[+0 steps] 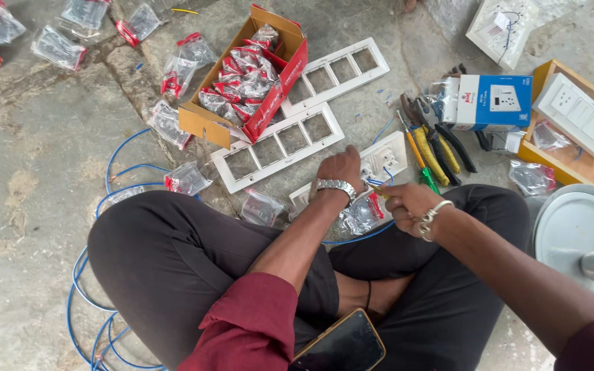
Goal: The person sits on the floor and wires a multi-gang electrical socket plate. Using pliers and a screwdriver, they strip blue wires, insert them into terminal screws, and tighten connections across several socket modules. The person repeatedly cuts, strips, and secures wires to complete the assembly.
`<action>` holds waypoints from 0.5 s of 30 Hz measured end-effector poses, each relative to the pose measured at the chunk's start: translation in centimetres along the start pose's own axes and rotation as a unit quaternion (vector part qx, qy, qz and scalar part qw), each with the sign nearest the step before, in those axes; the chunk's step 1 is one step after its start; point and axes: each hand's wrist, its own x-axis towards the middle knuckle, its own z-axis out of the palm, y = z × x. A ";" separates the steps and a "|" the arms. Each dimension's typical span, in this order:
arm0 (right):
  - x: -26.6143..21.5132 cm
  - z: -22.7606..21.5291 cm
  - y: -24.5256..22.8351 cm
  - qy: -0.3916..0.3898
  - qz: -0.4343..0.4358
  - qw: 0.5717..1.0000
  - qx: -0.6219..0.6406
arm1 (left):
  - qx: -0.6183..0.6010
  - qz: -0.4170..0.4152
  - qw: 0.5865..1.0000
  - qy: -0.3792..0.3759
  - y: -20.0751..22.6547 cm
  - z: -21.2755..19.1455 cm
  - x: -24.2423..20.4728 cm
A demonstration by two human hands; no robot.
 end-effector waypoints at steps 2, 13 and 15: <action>0.1 -0.2 -0.3 -0.059 0.036 0.996 0.062 | 0.007 0.003 1.000 0.000 -0.2 -0.1 -0.2; -4.0 3.4 -2.1 0.103 -0.177 0.833 -0.514 | 0.011 0.009 1.000 0.010 -0.7 -0.1 -0.2; -2.6 2.6 -1.2 0.129 -0.148 0.902 -0.384 | 0.010 0.017 1.000 0.008 -0.2 0.1 -0.1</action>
